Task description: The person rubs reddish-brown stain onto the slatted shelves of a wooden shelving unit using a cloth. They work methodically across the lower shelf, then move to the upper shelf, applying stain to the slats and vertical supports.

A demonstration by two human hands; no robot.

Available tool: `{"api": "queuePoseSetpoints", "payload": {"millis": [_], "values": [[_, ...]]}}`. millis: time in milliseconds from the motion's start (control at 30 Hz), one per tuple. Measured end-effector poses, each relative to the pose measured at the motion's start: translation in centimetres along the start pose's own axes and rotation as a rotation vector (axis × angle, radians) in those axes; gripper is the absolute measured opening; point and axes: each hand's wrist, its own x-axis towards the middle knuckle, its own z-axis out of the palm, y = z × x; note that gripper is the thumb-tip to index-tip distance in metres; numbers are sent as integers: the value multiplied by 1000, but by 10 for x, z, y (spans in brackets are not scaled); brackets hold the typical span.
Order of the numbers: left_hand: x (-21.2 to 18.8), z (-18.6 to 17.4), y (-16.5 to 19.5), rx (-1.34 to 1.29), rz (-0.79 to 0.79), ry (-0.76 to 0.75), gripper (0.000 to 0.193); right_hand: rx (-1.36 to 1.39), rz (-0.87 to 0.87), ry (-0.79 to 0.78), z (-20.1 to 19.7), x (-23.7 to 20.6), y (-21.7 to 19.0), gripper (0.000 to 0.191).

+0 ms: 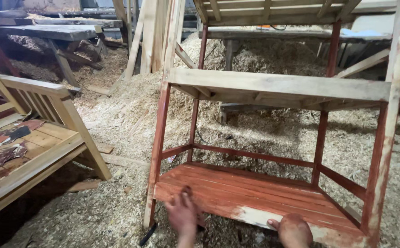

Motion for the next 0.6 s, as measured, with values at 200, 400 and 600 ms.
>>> {"api": "queuePoseSetpoints", "payload": {"millis": [200,400,600], "values": [[48,-19,-8,106,12,175,40,11,45,-74,5,11,0,88],[63,-38,-19,-121,-205,286,46,15,-61,-6,6,11,3,81],[89,-52,-25,82,20,198,40,-37,-64,70,19,9,6,82]]}}
